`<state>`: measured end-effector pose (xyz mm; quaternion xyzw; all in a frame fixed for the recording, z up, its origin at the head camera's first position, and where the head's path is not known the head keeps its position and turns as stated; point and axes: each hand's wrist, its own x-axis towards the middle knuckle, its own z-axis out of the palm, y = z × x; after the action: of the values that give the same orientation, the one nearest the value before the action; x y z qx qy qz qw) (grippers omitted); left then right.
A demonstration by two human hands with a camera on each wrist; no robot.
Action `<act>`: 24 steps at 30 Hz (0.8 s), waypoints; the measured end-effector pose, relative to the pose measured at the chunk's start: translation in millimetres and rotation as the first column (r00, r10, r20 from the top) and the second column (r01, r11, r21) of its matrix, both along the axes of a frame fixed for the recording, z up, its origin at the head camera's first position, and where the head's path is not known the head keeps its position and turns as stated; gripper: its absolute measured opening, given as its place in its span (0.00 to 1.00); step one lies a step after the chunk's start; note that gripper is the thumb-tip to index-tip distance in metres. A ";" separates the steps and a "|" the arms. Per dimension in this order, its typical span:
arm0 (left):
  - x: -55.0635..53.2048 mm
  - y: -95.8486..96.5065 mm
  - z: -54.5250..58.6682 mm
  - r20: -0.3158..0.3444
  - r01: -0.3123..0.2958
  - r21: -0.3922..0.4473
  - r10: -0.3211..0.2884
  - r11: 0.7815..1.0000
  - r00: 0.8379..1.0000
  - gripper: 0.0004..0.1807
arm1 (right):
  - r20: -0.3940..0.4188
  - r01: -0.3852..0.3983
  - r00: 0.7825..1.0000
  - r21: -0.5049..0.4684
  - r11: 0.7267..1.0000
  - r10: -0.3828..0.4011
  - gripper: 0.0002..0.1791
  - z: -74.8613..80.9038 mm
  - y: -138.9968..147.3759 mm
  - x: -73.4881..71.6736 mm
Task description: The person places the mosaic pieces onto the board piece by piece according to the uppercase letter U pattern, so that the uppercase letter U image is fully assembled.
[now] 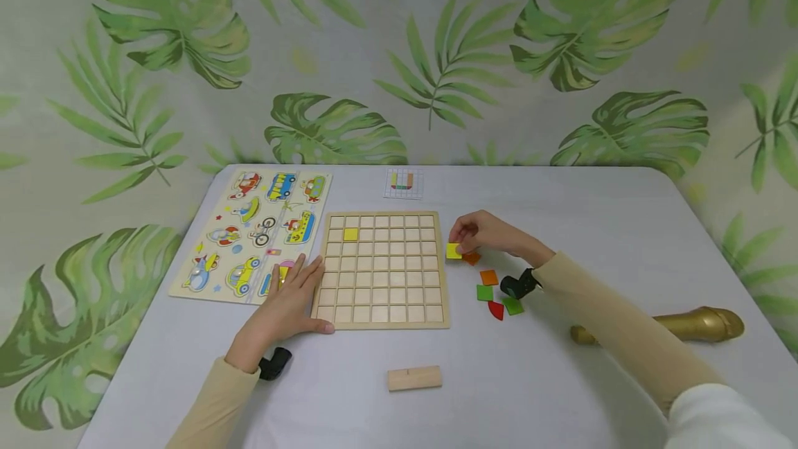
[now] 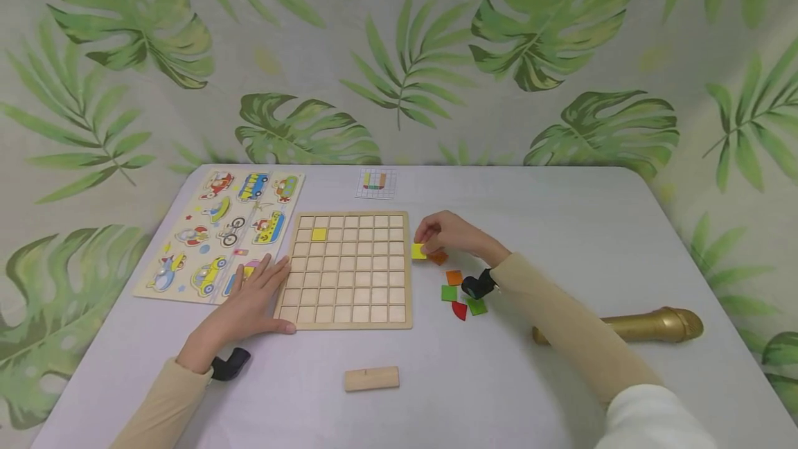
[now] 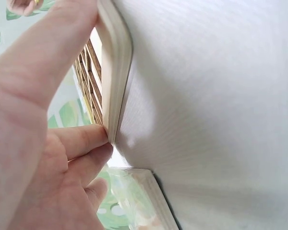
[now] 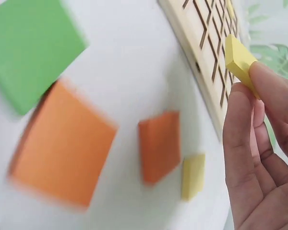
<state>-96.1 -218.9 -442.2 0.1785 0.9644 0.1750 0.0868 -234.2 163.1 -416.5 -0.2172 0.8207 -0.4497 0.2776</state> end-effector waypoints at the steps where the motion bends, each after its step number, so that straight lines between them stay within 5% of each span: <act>1: -0.1 -0.1 -0.2 0.001 0.000 0.001 0.000 1.000 1.000 0.62 | 0.002 -0.007 1.000 -0.009 1.000 0.007 0.09 0.2 -7.0 -1.3; 12: 0.5 -0.6 1.4 0.005 0.003 0.018 -0.003 1.000 1.000 0.62 | -0.055 -0.063 0.997 -0.054 0.997 0.060 0.06 -7.0 -87.9 -18.3; 24: 0.8 -0.2 2.0 0.021 -0.010 0.025 0.009 1.000 1.000 0.61 | -0.122 -0.046 0.992 -0.044 0.998 0.040 0.05 -11.3 -166.6 -16.4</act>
<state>-95.3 -219.1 -440.2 0.1733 0.9620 0.1892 0.0936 -250.6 -3.4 -427.8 -0.2682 0.8205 -0.4486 0.2317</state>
